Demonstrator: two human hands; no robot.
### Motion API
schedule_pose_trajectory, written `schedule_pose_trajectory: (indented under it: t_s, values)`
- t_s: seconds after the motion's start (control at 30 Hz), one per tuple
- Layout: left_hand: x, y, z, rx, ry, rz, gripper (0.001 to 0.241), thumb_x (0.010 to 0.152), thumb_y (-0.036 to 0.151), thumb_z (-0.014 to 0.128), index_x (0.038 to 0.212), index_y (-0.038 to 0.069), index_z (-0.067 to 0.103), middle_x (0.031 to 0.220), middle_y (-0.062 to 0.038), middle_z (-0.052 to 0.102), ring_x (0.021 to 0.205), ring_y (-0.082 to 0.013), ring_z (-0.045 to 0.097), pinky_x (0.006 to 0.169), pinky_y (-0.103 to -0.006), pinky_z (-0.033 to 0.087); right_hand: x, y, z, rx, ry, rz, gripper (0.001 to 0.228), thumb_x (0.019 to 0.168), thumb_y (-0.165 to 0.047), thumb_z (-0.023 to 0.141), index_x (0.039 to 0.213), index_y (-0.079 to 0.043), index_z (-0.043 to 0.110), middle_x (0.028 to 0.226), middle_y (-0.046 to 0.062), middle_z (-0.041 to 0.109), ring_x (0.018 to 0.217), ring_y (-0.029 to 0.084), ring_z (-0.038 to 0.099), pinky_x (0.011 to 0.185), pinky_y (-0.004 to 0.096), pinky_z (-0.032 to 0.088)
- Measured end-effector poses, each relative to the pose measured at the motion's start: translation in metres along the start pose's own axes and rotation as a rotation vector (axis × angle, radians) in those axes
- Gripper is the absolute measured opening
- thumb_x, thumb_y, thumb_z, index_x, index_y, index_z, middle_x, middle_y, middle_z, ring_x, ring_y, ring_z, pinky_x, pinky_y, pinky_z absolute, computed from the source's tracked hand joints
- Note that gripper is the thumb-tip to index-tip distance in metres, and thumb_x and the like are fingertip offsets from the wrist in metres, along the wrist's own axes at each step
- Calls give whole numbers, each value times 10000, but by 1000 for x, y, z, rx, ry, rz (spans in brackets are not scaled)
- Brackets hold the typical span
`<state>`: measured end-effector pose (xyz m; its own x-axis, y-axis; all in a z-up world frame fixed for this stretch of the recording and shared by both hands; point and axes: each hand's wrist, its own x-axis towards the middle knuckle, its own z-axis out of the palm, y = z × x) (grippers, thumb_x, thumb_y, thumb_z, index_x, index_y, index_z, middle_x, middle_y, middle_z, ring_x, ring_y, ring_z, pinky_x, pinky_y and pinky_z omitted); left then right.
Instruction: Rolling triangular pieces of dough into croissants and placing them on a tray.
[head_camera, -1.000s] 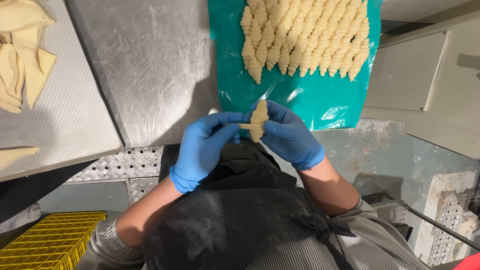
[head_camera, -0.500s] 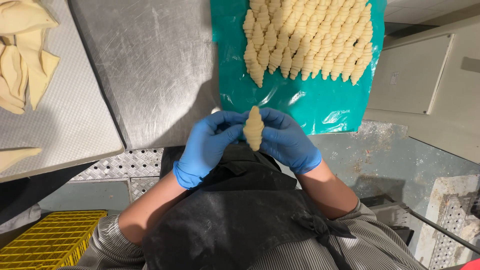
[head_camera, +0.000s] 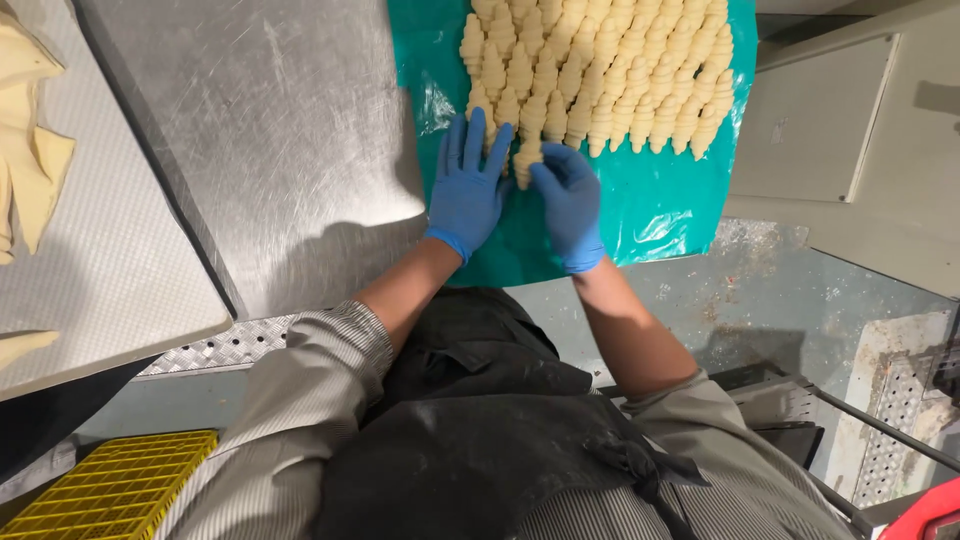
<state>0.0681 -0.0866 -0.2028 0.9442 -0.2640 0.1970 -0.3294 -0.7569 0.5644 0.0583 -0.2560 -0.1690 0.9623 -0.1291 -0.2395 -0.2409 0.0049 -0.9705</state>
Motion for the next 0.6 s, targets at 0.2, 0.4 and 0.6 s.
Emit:
schedule_pose_trajectory:
  t_s: [0.2,0.4,0.6]
  values:
    - [0,-24,4,117,-59,81,698,959,206,674,1596,188,390,1711,-144,223,1565,-406,228,1278,-594,214,2,-8,27,-423,79,-216,300,997,-71,698,1272,44,666,1206,166,671,1069,219,682,950,313,561]
    - [15,-18,-23,145,-192,150,743,883,258,658,1574,201,391,1649,-147,225,1515,-429,199,1184,-673,124,0,7,26,-828,22,-502,489,1006,-69,660,1447,61,495,1465,280,465,1357,427,460,1156,466,400]
    - [-19,-64,-93,54,-79,2,772,898,260,650,1588,78,355,1656,-277,215,1535,-470,184,1234,-605,136,3,16,27,-952,-254,-663,737,965,-121,677,1567,105,316,1656,338,236,1558,536,190,1282,557,194]
